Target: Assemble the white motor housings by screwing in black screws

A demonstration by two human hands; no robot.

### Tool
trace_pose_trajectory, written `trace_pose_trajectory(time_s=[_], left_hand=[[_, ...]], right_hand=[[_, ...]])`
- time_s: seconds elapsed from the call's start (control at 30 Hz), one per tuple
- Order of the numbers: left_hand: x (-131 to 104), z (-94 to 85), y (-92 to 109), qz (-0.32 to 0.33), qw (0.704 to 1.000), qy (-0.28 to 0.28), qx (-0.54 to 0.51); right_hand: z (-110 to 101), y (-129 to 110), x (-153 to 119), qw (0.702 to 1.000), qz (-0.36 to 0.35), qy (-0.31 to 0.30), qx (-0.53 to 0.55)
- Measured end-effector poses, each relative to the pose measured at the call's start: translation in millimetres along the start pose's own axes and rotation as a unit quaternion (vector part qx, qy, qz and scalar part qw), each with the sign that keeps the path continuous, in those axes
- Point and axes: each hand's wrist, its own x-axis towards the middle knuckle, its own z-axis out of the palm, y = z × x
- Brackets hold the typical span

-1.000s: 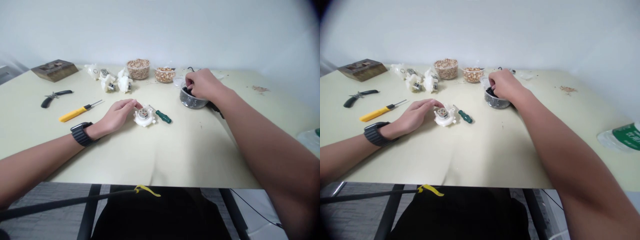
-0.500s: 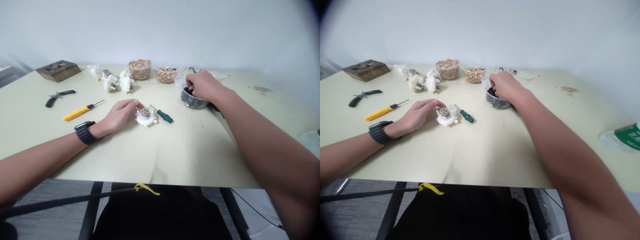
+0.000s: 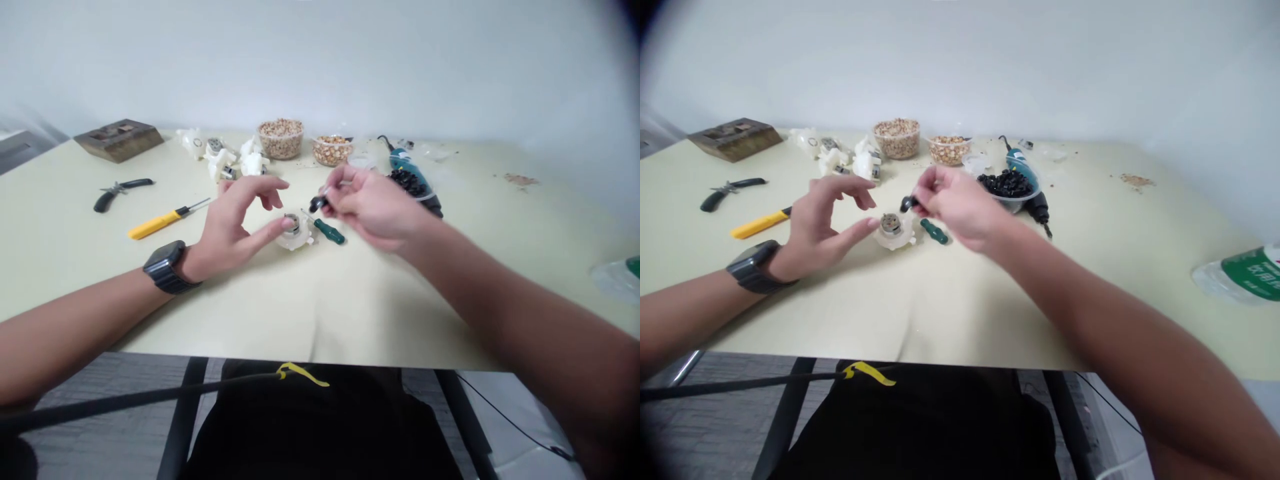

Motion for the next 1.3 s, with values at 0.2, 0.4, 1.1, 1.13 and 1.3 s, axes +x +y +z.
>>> trace_pose_trajectory(time_s=[0.2,0.4,1.1,1.13,1.3], left_hand=[[-2.2,5.5,8.9,0.140,0.986,0.018,0.090],[-4.1,10.5,8.2,0.070,0.997,-0.007,0.044],[-5.9,9.4,13.2,0.053,0.998,-0.006,0.034],[-6.5,9.7,12.9,0.049,0.998,-0.006,0.033],[-8.2,9.8,13.6,0.023,1.000,-0.009,0.013]], right_hand=[[31.1,31.3,-18.7,0.995,0.042,-0.054,0.076],[27.0,37.2,-18.1,0.997,0.013,-0.042,0.071],[26.7,45.3,-17.7,0.990,-0.127,-0.012,-0.053],[26.8,46.8,-17.6,0.988,-0.141,-0.010,-0.057],[27.5,52.4,-21.0,0.964,-0.241,0.004,-0.112]])
